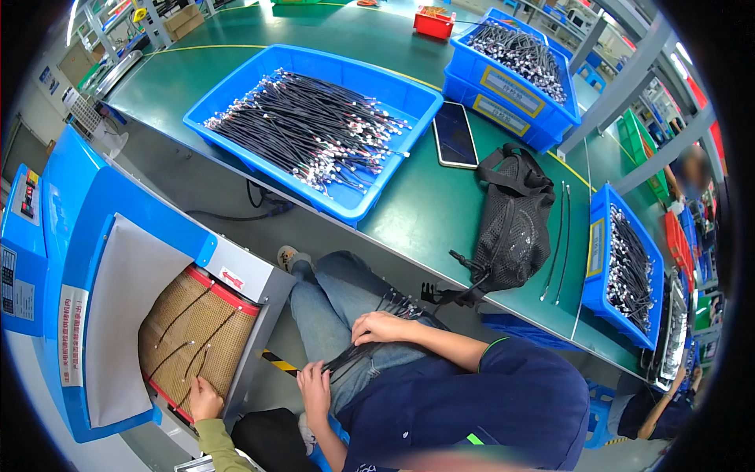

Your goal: The person organizes and assembles bundles of wires with connectors by hand.

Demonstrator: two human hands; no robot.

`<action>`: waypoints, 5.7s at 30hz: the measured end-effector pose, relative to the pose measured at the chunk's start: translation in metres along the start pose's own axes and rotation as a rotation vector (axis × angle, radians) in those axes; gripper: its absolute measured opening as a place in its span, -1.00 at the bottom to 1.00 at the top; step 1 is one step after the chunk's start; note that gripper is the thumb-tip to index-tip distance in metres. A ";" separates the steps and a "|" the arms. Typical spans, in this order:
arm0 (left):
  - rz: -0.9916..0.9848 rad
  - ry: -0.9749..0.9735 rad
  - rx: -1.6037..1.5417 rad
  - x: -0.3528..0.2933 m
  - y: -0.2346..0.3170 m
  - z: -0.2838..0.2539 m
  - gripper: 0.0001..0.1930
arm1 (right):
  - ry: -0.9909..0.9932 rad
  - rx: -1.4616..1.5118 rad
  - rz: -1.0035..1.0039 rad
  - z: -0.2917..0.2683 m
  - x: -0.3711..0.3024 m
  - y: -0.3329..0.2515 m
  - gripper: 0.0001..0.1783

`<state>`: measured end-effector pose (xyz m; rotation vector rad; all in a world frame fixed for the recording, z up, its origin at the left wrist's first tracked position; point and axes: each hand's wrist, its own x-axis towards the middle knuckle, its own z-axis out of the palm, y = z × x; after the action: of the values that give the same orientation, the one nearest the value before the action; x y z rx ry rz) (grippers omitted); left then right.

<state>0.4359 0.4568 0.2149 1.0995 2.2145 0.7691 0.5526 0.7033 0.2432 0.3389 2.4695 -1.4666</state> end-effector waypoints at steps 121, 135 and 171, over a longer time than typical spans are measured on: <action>-0.070 0.660 0.013 -0.013 -0.264 -0.011 -0.86 | 0.282 -0.091 -0.234 0.106 0.163 0.092 -0.89; 0.030 0.668 0.049 -0.014 -0.279 -0.013 -0.88 | 0.283 -0.077 -0.236 0.119 0.170 0.091 -0.90; -0.331 0.888 0.260 -0.055 -0.510 -0.223 -0.81 | 0.568 -0.301 -0.506 0.301 0.414 -0.095 -0.85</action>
<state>0.0488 0.0994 0.0267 0.4812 3.2010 0.9519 0.1601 0.4231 0.0458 0.0701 3.3765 -1.2421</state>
